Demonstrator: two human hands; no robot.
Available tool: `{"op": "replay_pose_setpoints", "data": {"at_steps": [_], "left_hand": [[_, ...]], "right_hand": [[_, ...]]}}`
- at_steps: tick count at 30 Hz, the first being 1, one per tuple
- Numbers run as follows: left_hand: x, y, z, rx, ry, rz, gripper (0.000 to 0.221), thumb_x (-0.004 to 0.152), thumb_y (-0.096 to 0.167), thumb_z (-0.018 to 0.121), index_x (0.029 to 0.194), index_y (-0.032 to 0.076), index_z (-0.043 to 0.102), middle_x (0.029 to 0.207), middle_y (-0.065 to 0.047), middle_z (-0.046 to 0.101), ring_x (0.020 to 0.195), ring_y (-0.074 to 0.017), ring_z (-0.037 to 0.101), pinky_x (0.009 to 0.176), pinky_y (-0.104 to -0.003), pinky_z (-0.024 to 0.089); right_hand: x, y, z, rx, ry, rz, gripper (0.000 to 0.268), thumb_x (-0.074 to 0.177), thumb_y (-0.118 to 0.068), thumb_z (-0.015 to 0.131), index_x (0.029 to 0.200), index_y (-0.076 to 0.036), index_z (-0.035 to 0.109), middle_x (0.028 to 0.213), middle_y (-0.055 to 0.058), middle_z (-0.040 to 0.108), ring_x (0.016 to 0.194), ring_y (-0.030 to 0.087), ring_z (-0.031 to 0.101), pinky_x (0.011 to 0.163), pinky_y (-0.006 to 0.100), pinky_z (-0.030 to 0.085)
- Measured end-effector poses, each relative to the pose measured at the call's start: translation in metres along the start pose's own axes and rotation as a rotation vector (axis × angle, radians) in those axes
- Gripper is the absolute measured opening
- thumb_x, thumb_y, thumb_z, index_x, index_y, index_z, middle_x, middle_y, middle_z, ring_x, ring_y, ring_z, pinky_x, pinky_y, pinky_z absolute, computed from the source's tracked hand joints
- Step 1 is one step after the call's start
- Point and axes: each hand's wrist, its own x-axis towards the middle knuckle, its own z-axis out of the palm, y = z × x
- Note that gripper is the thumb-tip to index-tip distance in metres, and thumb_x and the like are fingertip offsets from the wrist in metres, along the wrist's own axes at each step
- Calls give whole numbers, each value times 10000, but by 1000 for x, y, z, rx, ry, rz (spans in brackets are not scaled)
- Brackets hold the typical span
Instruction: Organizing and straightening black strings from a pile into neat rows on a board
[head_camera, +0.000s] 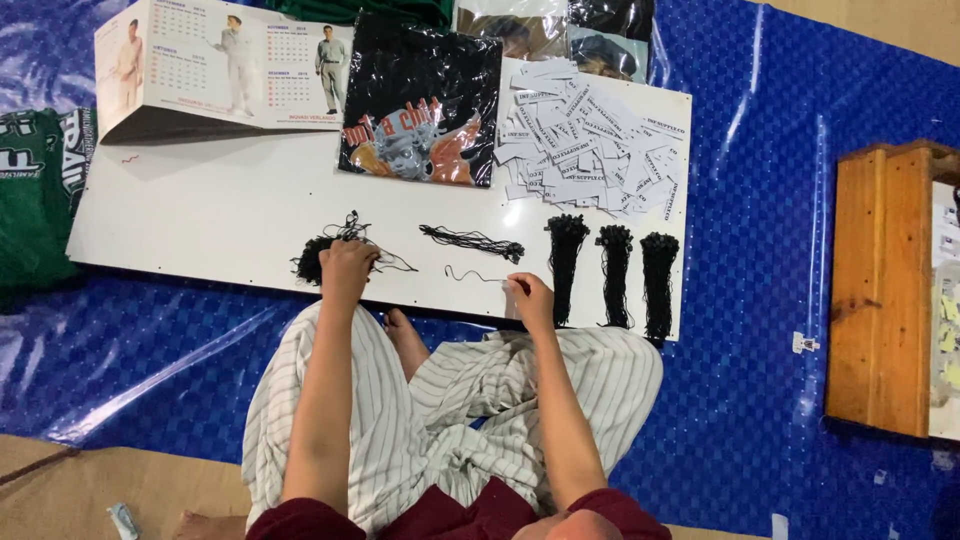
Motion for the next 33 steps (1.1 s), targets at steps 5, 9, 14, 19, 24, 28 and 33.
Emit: {"op": "replay_pose_setpoints", "data": {"at_steps": [5, 9, 14, 19, 24, 28, 33], "left_hand": [[4, 27, -19, -41, 34, 3, 205, 927, 424, 736, 1117, 348, 738, 1070, 56, 671, 1069, -209, 563, 858, -367, 450], [7, 78, 14, -130, -113, 159, 310, 809, 456, 793, 1111, 403, 748, 997, 45, 741, 926, -238, 658, 785, -408, 514], [-1, 115, 19, -149, -151, 214, 304, 859, 492, 744, 1116, 331, 722, 989, 18, 729, 980, -222, 656, 842, -393, 509], [-2, 120, 34, -60, -44, 298, 135, 850, 394, 777, 958, 323, 737, 934, 61, 717, 922, -178, 651, 798, -343, 507], [5, 100, 39, 52, -7, 359, 14, 890, 279, 722, 885, 279, 735, 836, 26, 725, 865, -191, 657, 770, -344, 506], [13, 95, 20, 105, 30, 424, 58, 868, 215, 714, 833, 259, 730, 794, 23, 721, 847, -189, 648, 784, -356, 498], [31, 84, 13, 55, -105, 401, 35, 922, 193, 681, 942, 217, 695, 992, -16, 713, 1009, -231, 609, 835, -364, 486]], "right_hand": [[-5, -18, -2, -5, -34, -15, 122, 995, -218, 708, 1047, -126, 770, 909, 77, 740, 876, 242, 724, 771, 361, 588], [-7, -50, -1, 30, -82, -27, 135, 1030, -170, 660, 1092, -102, 760, 920, 105, 726, 854, 243, 715, 778, 369, 588], [-1, -46, 1, 24, -51, -11, 117, 1012, -152, 678, 1073, -91, 757, 905, 110, 718, 850, 258, 718, 768, 376, 594], [-1, -39, -9, -20, -11, -13, 105, 1009, -143, 680, 1068, -105, 759, 896, 96, 716, 832, 251, 718, 761, 377, 598], [9, -12, -17, -16, 84, 7, 100, 1005, -150, 694, 1058, -118, 772, 918, 94, 703, 821, 234, 716, 745, 363, 597], [20, -4, -15, -15, 101, -12, 92, 1002, -135, 698, 1043, -114, 778, 898, 92, 695, 823, 246, 717, 747, 361, 599], [34, -10, -11, -16, 99, 40, 97, 984, -142, 706, 1039, -102, 776, 911, 99, 704, 856, 273, 717, 761, 379, 587]]}}
